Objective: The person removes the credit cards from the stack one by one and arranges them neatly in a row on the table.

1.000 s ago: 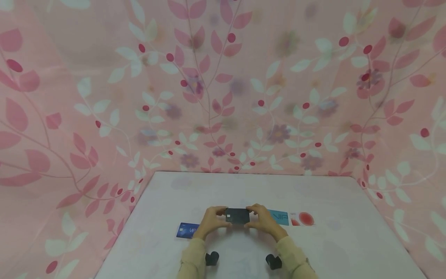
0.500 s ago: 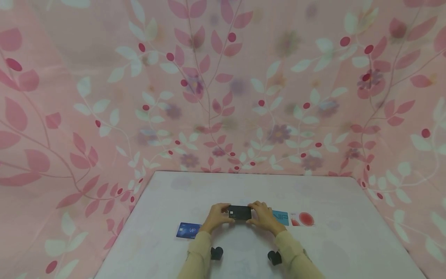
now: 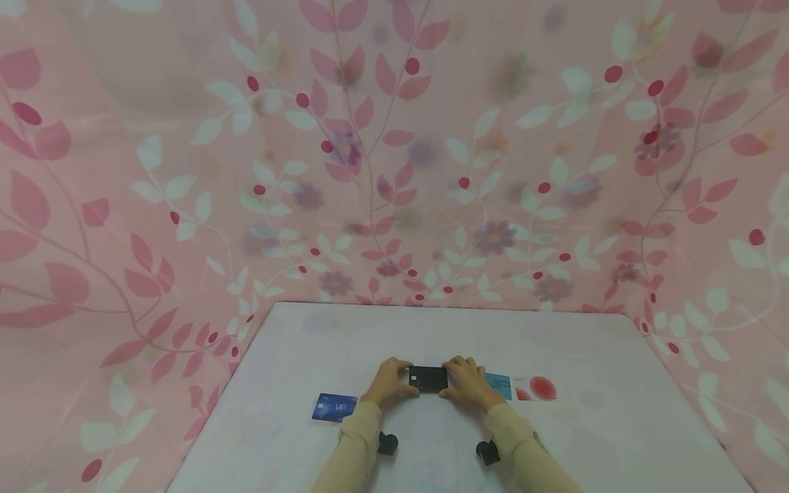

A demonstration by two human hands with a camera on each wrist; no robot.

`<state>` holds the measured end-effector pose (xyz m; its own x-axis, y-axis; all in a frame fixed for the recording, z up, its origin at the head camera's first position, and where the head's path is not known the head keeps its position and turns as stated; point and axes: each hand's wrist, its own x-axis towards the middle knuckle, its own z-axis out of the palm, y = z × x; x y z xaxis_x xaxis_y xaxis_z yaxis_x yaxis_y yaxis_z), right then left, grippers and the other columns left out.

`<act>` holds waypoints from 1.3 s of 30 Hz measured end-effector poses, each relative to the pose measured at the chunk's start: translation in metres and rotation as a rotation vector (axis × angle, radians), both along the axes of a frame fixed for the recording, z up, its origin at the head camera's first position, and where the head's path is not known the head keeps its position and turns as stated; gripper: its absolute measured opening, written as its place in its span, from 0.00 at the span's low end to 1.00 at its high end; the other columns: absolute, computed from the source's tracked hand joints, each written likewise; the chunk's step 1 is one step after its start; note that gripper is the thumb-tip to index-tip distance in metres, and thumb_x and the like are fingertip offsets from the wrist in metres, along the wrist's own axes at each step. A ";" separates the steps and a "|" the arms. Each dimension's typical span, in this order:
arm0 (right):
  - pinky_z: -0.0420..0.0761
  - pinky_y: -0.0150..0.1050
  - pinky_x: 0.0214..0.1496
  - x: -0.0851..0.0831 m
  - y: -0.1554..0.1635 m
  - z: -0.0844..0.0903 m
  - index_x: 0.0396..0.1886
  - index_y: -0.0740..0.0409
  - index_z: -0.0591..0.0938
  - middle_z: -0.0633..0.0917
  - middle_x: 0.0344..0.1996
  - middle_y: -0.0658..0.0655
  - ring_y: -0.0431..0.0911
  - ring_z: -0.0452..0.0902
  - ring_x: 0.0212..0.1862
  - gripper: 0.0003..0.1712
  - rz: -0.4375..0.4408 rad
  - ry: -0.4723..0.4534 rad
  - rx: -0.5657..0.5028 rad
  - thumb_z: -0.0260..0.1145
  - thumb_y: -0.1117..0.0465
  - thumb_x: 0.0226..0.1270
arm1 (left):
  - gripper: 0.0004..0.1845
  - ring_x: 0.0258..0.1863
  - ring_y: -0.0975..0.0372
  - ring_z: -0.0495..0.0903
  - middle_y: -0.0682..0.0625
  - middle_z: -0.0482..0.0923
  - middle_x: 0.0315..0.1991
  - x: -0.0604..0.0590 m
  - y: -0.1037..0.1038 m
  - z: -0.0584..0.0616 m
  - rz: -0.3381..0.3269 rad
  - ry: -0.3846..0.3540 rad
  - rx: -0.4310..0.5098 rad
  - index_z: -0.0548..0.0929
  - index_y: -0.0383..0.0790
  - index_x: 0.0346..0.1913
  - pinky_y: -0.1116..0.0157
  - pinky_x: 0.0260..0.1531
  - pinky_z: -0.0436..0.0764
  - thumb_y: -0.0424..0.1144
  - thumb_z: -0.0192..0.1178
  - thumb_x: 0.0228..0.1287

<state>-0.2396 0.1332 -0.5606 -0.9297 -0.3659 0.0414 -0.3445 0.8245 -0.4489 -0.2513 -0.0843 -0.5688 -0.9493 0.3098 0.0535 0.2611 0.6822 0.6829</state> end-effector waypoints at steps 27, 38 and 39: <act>0.63 0.52 0.44 0.004 0.016 -0.018 0.51 0.53 0.83 0.75 0.52 0.58 0.55 0.64 0.50 0.29 -0.053 0.096 0.015 0.72 0.44 0.51 | 0.33 0.33 0.61 0.63 0.49 0.70 0.31 0.001 0.005 -0.006 -0.006 0.040 -0.139 0.82 0.36 0.53 0.65 0.34 0.67 0.44 0.76 0.39; 0.63 0.51 0.44 0.007 0.019 -0.017 0.53 0.53 0.82 0.74 0.55 0.57 0.56 0.64 0.53 0.28 -0.052 0.084 0.018 0.70 0.45 0.54 | 0.33 0.32 0.60 0.60 0.50 0.65 0.30 0.004 0.008 -0.006 0.003 0.055 -0.183 0.81 0.37 0.54 0.66 0.31 0.63 0.46 0.76 0.41; 0.63 0.51 0.44 0.008 0.019 -0.017 0.53 0.53 0.82 0.74 0.55 0.57 0.56 0.64 0.53 0.28 -0.052 0.085 0.024 0.70 0.45 0.55 | 0.33 0.32 0.60 0.60 0.50 0.65 0.30 0.004 0.008 -0.007 0.003 0.053 -0.182 0.81 0.38 0.54 0.66 0.31 0.63 0.46 0.76 0.41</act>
